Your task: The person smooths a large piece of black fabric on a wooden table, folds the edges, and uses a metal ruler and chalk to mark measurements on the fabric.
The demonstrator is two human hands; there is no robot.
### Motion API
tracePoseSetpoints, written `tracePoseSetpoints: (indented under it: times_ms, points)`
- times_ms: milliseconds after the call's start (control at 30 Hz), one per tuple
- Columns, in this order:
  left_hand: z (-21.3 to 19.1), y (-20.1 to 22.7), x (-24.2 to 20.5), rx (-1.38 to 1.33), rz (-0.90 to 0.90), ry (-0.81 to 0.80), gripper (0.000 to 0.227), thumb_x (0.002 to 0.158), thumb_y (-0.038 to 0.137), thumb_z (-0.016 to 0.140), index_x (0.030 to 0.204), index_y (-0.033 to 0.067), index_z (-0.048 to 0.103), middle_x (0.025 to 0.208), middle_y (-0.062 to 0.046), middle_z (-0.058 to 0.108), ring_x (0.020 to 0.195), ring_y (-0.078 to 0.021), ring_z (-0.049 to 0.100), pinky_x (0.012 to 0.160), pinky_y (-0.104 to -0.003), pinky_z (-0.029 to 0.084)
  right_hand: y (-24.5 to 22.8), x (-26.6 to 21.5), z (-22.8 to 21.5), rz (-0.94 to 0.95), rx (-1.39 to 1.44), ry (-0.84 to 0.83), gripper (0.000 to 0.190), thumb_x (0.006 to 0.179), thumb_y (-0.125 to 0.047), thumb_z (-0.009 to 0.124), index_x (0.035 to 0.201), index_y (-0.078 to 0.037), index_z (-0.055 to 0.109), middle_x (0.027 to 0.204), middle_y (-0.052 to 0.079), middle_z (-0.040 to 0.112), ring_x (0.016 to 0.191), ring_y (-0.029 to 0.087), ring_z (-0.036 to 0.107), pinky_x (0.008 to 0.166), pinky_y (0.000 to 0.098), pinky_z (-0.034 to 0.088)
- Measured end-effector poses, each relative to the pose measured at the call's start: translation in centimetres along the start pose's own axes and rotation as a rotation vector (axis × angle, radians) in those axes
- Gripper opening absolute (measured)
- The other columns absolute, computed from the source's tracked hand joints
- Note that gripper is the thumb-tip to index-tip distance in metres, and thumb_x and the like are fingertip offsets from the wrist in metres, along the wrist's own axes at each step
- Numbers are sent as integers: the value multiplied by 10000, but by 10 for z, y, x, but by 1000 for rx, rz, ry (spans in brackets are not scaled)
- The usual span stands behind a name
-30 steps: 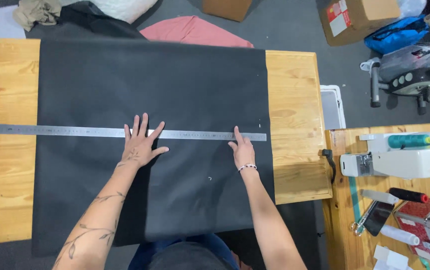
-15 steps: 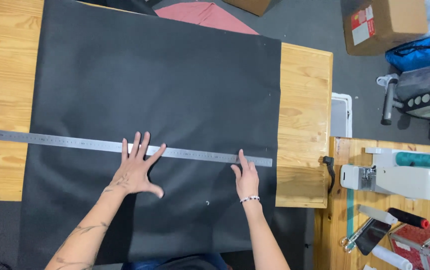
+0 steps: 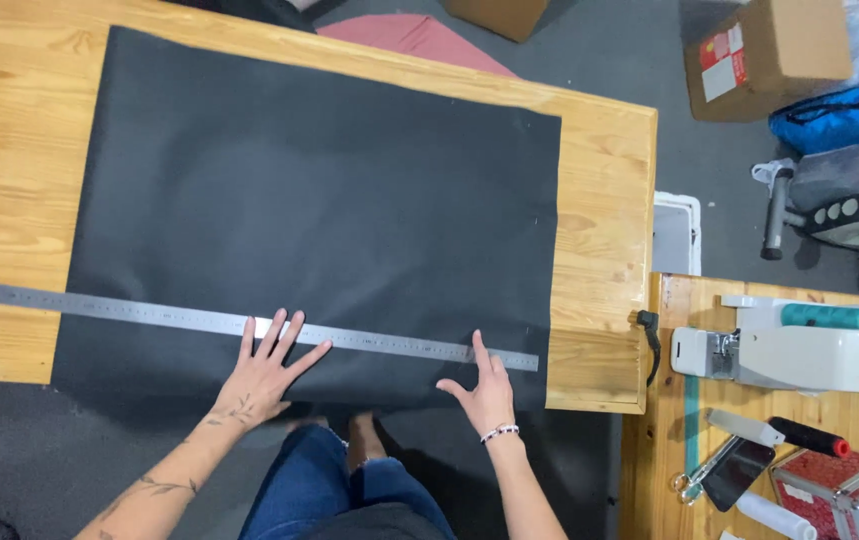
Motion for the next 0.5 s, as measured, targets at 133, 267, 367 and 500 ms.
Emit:
tracePoseSetpoints:
  times_ms: [133, 267, 367, 500]
  points:
    - [31, -5, 4, -144, 34, 667, 1170, 582, 790, 620, 1587, 413, 154, 1672, -70, 101, 1557, -266, 77, 1225, -593, 78, 1, -16, 0, -19, 66, 76, 715, 932, -501, 641, 1542, -269, 348, 1083, 106, 591, 1095, 293, 660, 934, 396, 580]
    - [64, -40, 27, -253, -114, 648, 371, 972, 408, 511, 1341, 386, 527, 1346, 48, 513, 1362, -155, 488, 1176, -421, 404, 29, 13, 18, -89, -18, 176, 372, 912, -494, 667, 1238, -341, 577, 918, -24, 570, 996, 183, 685, 883, 324, 592]
    - [71, -73, 44, -265, -220, 469, 325, 929, 516, 578, 1243, 438, 553, 1086, 146, 543, 1242, -76, 522, 1115, -371, 440, 24, 25, 3, -46, -26, 106, 325, 839, -475, 754, 1083, -320, 604, 946, -49, 556, 998, 167, 680, 878, 317, 584]
    - [20, -85, 50, -248, -164, 217, 322, 855, 533, 657, 1131, 404, 552, 1057, 138, 599, 1166, -101, 534, 1047, -355, 420, 7, 35, -16, 20, -60, 4, 297, 805, -374, 823, 989, -249, 626, 1022, 3, 569, 1116, 256, 663, 940, 388, 566]
Point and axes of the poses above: each hand's wrist, its own x-axis towards the middle knuckle, its own z-axis out of the palm, y = z × x, the point moved 3 cm from there along x, towards the middle knuckle
